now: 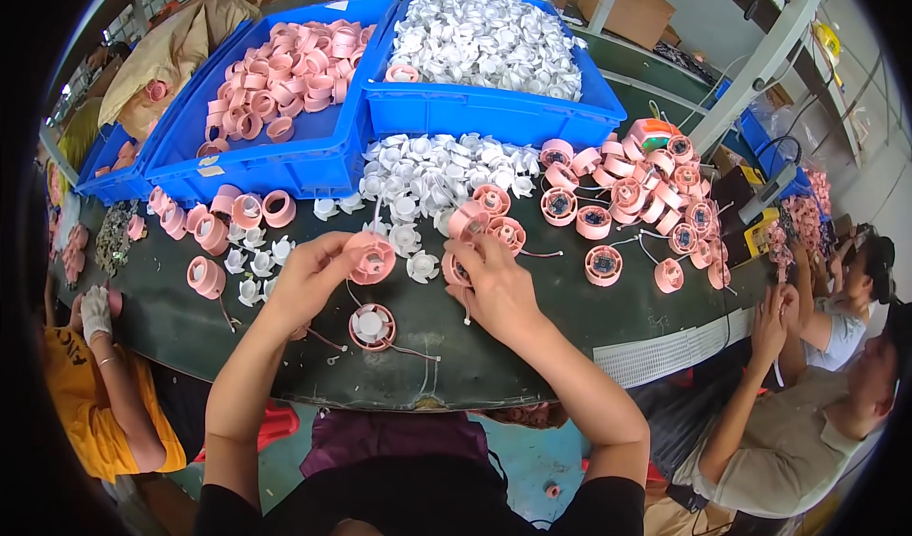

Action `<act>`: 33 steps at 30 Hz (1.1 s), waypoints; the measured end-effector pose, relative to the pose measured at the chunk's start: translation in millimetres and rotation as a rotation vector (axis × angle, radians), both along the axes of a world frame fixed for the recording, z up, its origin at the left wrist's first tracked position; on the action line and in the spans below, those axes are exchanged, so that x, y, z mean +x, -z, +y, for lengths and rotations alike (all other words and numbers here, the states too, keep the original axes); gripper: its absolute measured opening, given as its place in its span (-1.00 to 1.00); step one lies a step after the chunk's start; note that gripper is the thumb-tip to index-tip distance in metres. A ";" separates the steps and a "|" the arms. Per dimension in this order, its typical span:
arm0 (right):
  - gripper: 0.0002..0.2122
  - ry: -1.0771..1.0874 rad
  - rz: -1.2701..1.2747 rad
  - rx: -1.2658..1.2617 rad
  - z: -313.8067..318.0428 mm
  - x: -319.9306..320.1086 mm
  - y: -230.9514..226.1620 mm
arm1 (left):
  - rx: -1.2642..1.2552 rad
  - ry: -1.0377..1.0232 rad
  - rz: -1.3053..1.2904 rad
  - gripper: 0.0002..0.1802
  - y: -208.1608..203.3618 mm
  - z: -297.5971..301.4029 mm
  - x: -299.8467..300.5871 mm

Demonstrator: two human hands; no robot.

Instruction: Assembling small electronic components by fitting white inner parts into pink circular plastic housings.

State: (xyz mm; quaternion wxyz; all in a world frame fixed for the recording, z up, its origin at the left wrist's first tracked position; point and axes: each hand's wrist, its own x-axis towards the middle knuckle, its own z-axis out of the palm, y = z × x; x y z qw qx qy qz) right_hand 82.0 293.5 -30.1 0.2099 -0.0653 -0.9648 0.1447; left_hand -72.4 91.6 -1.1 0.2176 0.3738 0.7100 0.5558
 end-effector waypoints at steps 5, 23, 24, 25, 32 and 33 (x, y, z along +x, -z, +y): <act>-0.25 -0.008 -0.282 0.049 0.5 6.8 -42.2 | 0.154 -0.146 -0.181 -0.71 2.7 -13.4 5.3; -0.75 -0.262 -0.001 -0.081 -25.6 -40.7 -15.1 | 0.404 -0.220 -0.386 -0.63 14.3 -16.6 26.1; -0.74 -0.275 -0.163 -0.308 -25.1 -39.3 -16.2 | 0.404 -0.220 -0.390 -0.63 13.9 -17.9 25.3; -0.78 -0.338 -0.225 -0.440 -24.3 -39.3 -19.4 | 0.412 -0.215 -0.393 -0.63 12.8 -20.1 24.5; -0.74 -0.320 -0.348 -0.143 -5.7 -40.8 -18.2 | 0.411 -0.219 -0.409 -0.63 18.1 -20.9 23.2; -0.74 -0.320 -0.349 -0.142 -5.8 -41.6 -19.2 | 0.412 -0.219 -0.410 -0.63 18.9 -21.5 22.9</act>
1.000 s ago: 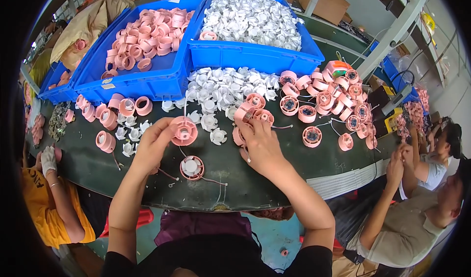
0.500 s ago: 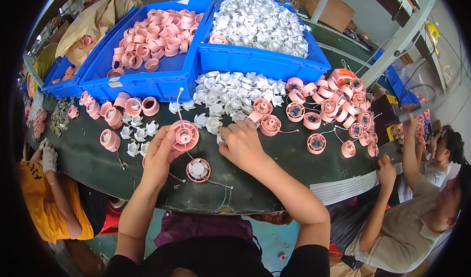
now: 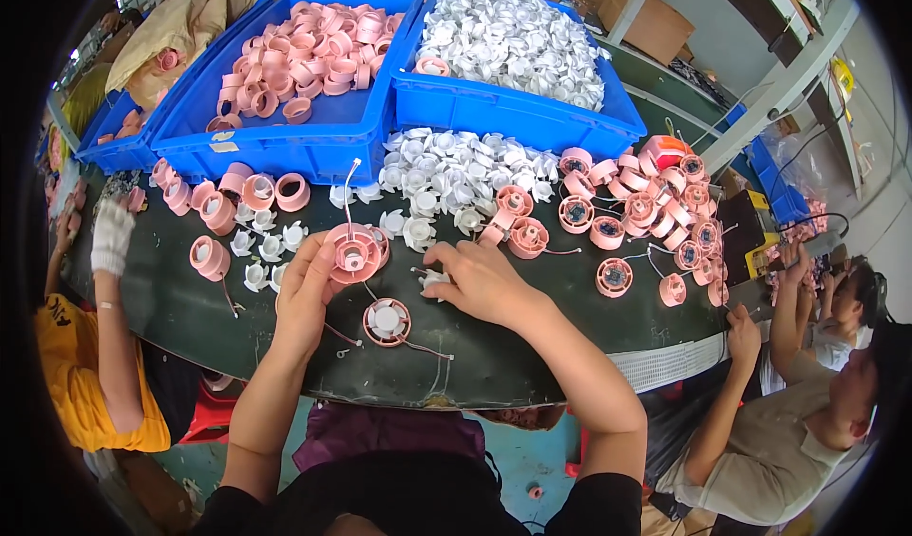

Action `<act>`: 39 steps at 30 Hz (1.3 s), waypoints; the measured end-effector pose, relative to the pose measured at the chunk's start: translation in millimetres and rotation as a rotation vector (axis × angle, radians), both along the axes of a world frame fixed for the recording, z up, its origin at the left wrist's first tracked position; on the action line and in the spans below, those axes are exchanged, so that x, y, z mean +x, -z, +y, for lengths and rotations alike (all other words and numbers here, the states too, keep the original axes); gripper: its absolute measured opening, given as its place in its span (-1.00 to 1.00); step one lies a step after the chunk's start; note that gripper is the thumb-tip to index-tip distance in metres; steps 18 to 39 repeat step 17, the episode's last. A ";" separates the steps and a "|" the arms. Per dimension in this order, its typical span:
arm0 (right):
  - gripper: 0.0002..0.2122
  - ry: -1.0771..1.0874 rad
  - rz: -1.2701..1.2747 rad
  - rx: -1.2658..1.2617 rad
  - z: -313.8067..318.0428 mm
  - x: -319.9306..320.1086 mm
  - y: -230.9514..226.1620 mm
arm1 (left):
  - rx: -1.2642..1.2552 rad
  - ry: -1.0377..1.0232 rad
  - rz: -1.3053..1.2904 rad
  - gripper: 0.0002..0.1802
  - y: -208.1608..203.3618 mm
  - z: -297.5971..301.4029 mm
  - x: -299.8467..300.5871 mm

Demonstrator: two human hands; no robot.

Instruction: Assembling small electronic components by fitting white inner parts into pink circular plastic housings.

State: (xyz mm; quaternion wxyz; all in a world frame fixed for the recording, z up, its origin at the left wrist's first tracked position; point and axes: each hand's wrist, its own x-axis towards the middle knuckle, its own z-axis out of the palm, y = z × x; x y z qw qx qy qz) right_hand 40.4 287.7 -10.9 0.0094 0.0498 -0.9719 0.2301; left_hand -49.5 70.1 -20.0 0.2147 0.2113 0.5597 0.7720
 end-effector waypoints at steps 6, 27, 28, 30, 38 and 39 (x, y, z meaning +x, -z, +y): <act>-0.56 0.103 0.457 0.320 -12.2 -0.2 -0.2 | 0.016 0.000 -0.022 -0.63 -5.4 -4.3 3.2; -0.67 0.061 0.083 -0.038 -28.3 -7.1 10.6 | 0.095 0.011 -0.047 -0.56 -9.3 -15.1 14.0; -0.67 0.061 0.083 -0.038 -28.3 -7.1 10.6 | 0.095 0.011 -0.047 -0.56 -9.3 -15.1 14.0; -0.67 0.061 0.083 -0.038 -28.3 -7.1 10.6 | 0.095 0.011 -0.047 -0.56 -9.3 -15.1 14.0; -0.67 0.061 0.083 -0.038 -28.3 -7.1 10.6 | 0.095 0.011 -0.047 -0.56 -9.3 -15.1 14.0; -0.67 0.061 0.083 -0.038 -28.3 -7.1 10.6 | 0.095 0.011 -0.047 -0.56 -9.3 -15.1 14.0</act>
